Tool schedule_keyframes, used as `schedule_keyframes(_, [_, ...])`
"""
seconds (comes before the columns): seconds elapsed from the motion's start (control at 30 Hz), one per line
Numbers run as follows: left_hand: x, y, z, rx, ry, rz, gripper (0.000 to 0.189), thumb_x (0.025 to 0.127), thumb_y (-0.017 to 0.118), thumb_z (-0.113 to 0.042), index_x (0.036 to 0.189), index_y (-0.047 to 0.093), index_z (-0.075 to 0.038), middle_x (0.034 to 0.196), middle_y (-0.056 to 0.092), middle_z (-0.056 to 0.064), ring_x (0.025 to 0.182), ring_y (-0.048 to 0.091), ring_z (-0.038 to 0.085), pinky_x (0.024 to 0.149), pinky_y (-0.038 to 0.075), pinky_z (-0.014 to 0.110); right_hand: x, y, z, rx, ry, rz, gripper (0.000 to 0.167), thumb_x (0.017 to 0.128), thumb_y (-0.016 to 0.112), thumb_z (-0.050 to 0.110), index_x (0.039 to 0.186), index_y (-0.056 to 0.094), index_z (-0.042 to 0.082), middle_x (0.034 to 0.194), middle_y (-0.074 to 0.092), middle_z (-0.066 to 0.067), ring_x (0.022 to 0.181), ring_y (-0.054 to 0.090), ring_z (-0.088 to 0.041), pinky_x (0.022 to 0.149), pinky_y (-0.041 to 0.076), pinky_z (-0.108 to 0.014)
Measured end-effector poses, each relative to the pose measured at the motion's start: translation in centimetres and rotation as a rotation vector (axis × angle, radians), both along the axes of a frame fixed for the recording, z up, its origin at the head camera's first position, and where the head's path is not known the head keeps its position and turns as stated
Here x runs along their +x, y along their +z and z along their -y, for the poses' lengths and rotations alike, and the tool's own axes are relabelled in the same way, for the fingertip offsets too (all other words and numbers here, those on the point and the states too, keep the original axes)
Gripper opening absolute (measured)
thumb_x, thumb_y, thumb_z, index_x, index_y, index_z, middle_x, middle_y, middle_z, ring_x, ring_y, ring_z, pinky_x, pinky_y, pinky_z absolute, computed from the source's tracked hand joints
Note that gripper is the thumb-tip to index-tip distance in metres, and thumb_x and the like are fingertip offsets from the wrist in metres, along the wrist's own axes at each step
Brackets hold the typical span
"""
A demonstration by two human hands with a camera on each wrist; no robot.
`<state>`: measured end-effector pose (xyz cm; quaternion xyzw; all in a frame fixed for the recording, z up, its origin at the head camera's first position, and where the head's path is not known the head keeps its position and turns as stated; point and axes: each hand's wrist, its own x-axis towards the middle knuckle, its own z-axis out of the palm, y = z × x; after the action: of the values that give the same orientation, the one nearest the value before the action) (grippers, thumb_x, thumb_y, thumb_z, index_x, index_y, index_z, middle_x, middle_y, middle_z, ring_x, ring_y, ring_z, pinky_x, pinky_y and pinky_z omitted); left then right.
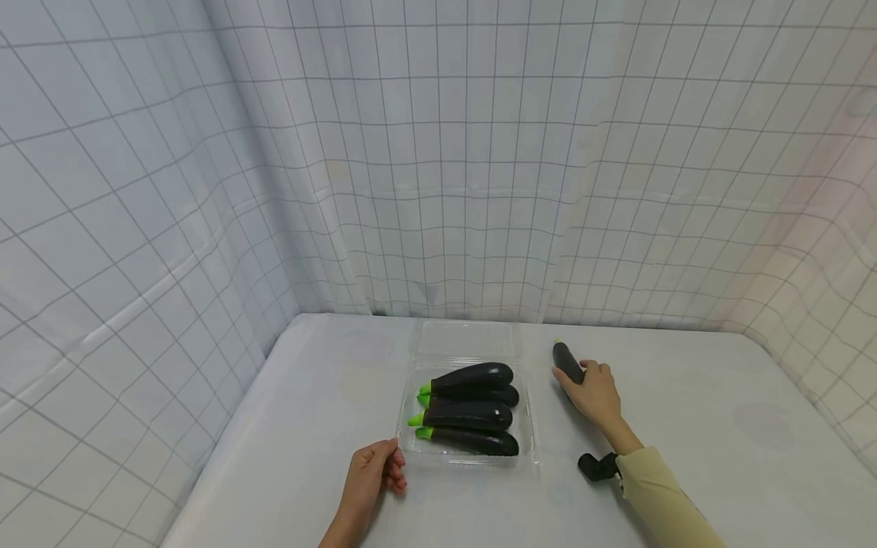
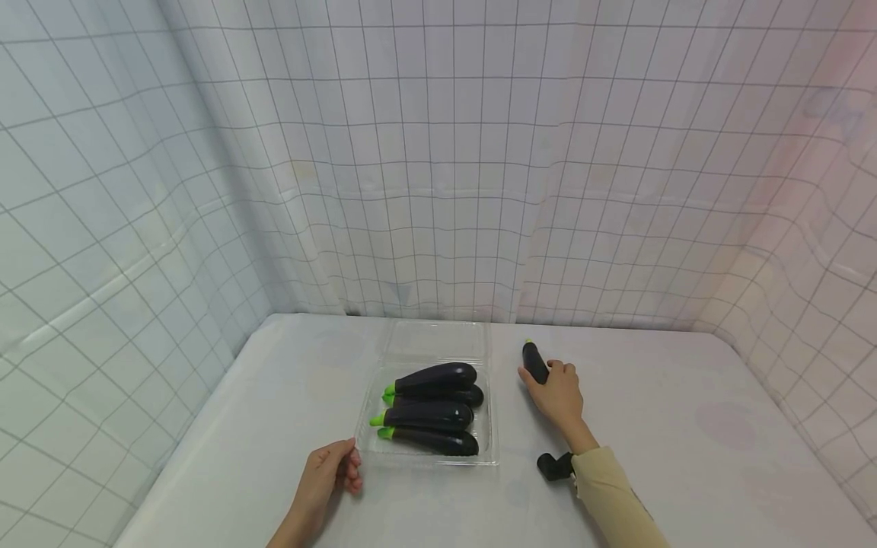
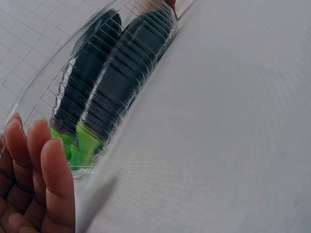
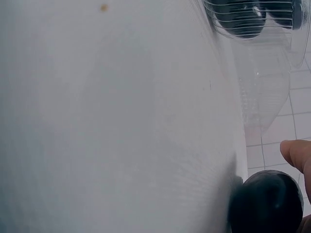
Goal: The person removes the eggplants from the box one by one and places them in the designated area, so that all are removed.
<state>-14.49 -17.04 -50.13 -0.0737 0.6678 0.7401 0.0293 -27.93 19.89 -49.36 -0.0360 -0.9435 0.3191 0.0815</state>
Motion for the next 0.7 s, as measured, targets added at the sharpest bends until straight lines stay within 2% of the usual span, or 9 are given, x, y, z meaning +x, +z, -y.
schedule_keyframes(0.23, [0.0,-0.1,0.0,-0.006,-0.004,-0.012,0.034,0.098,0.047,-0.018,0.072,0.057,0.0,0.058,0.053,0.004,0.047,0.056,0.013,0.048,0.051,0.026,-0.1,-0.2,0.0,0.001,0.001,-0.005,0.082,0.088,0.057,0.053,0.131,0.04,-0.015,0.121,0.039,-0.036,0.105,0.046,-0.047,0.08,0.043,-0.058])
schedule_keyframes(0.37, [0.0,-0.2,0.1,0.0,-0.008,-0.011,0.034,0.098,0.048,-0.019,0.071,0.057,0.0,0.058,0.053,0.004,0.047,0.056,0.013,0.048,0.051,0.026,0.1,0.1,0.1,-0.004,0.006,-0.036,0.08,0.088,0.06,0.049,0.133,0.038,-0.013,0.126,0.034,-0.037,0.11,0.042,-0.05,0.083,0.04,-0.06])
schedule_keyframes(0.57, [0.0,-0.2,0.0,0.005,-0.007,-0.004,0.034,0.097,0.049,-0.02,0.071,0.057,0.0,0.058,0.054,0.004,0.047,0.056,0.013,0.048,0.051,0.026,0.3,1.1,0.4,-0.022,0.002,-0.196,0.065,0.088,0.064,0.037,0.129,0.046,-0.01,0.127,0.036,-0.034,0.113,0.037,-0.049,0.089,0.033,-0.061])
schedule_keyframes(0.7, [0.0,-0.1,-0.1,-0.005,0.0,-0.003,0.033,0.097,0.048,-0.018,0.071,0.057,0.0,0.058,0.053,0.004,0.047,0.056,0.013,0.048,0.051,0.026,0.5,2.2,1.1,-0.042,0.03,-0.316,0.056,0.088,0.066,0.033,0.125,0.052,-0.006,0.127,0.041,-0.03,0.115,0.038,-0.046,0.09,0.032,-0.06])
